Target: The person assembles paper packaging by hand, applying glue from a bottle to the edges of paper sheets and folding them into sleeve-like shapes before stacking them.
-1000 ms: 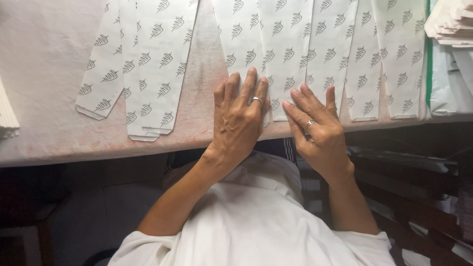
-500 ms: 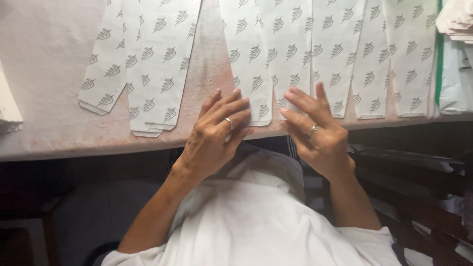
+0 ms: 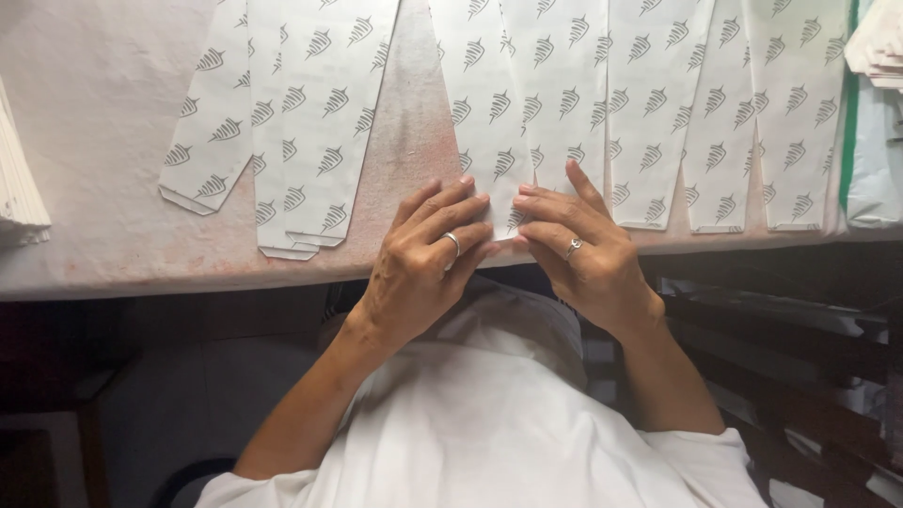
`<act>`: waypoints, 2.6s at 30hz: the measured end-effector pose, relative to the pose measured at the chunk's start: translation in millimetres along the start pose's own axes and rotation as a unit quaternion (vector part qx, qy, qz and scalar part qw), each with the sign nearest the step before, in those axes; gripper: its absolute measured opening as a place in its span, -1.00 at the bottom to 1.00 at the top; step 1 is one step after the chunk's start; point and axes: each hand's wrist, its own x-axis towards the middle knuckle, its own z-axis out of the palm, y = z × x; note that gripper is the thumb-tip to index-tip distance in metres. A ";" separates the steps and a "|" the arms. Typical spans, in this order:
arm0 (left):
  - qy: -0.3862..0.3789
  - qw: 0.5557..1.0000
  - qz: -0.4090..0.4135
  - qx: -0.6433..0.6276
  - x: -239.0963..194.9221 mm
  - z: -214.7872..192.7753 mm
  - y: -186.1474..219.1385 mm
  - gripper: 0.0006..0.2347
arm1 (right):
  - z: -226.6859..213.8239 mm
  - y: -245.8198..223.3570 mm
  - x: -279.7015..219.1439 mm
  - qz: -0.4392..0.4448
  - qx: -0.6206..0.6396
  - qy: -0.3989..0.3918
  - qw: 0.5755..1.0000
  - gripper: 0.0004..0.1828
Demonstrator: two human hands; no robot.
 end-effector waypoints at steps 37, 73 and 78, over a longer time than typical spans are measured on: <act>-0.092 0.907 -0.153 0.381 -8.6 -8.3 -12.4 -0.47 | 7.4 -1.4 -10.6 0.052 -0.020 -0.020 0.998 -0.62; -0.015 0.997 -0.015 0.079 -22.4 -51.2 -20.8 -0.86 | 47.9 -19.7 25.5 0.005 -0.053 -0.014 0.999 -0.73; -0.009 0.998 -0.016 0.064 -19.7 -53.3 -16.0 -0.86 | 50.8 -18.6 26.7 -0.004 -0.074 -0.016 0.997 -0.78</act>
